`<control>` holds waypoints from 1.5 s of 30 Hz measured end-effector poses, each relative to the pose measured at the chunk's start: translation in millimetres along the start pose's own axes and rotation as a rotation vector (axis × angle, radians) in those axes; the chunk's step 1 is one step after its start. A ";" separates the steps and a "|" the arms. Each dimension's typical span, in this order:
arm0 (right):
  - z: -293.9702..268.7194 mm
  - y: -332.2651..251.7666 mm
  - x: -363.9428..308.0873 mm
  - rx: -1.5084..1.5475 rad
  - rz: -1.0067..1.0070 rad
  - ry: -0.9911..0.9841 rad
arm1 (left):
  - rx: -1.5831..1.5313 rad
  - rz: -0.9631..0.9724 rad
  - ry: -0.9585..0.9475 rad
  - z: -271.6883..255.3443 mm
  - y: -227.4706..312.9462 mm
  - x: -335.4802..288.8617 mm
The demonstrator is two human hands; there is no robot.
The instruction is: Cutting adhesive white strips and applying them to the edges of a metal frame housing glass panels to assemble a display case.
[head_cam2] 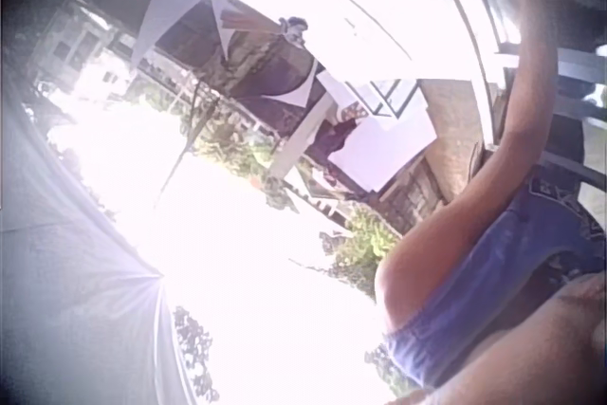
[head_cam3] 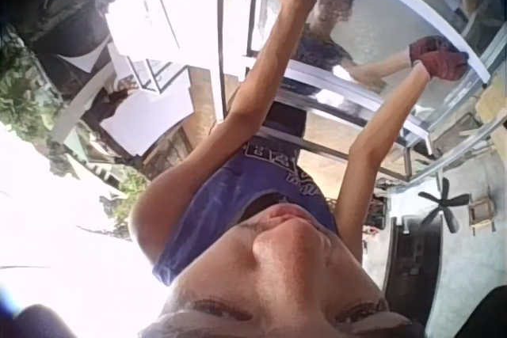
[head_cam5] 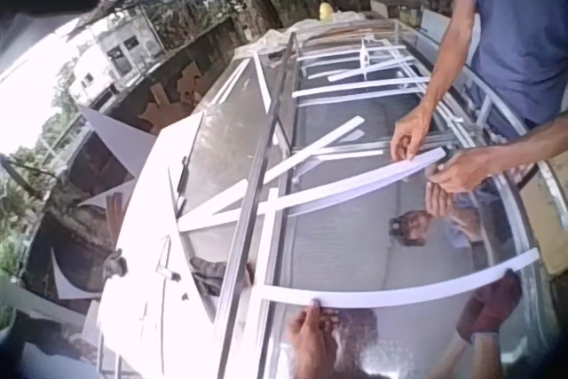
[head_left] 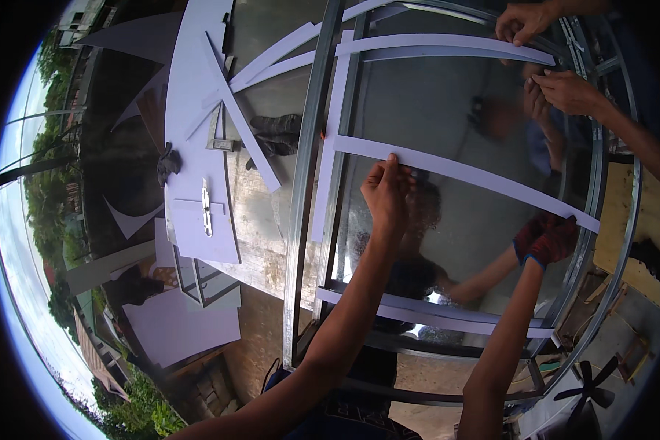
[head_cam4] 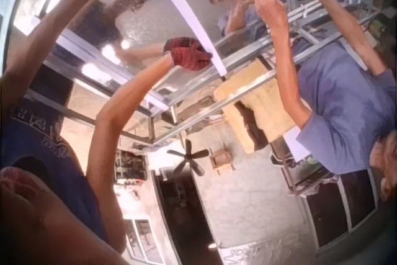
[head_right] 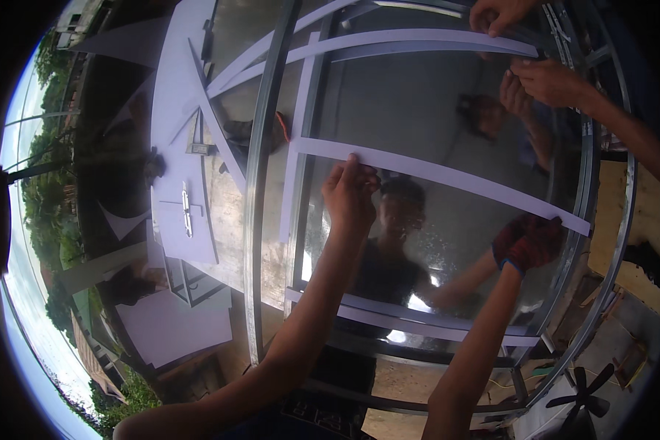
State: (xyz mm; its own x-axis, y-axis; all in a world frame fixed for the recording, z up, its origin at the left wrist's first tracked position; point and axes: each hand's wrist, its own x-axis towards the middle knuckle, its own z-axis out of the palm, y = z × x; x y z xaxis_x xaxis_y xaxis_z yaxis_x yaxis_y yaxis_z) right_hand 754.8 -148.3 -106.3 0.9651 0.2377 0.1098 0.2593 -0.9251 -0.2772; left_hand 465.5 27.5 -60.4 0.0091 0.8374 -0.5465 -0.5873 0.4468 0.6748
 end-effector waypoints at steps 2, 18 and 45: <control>13.9 21.8 9.2 0.011 0.033 0.014 | -0.002 -0.013 -0.033 -1.5 -3.4 -0.3; 28.1 20.2 7.4 0.660 0.181 0.011 | 0.034 -0.061 -0.025 -1.8 6.7 -0.9; -24.8 -54.8 -24.5 1.449 0.367 0.152 | 0.025 -0.050 -0.020 -3.7 3.3 0.9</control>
State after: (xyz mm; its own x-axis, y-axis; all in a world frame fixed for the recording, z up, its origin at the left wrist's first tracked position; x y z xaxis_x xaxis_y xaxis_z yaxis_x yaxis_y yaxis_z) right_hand 716.1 -110.8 -70.1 0.9933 -0.0518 -0.1032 -0.0922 0.1832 -0.9787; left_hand 460.6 28.6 -60.4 0.0544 0.8198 -0.5700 -0.5653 0.4959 0.6592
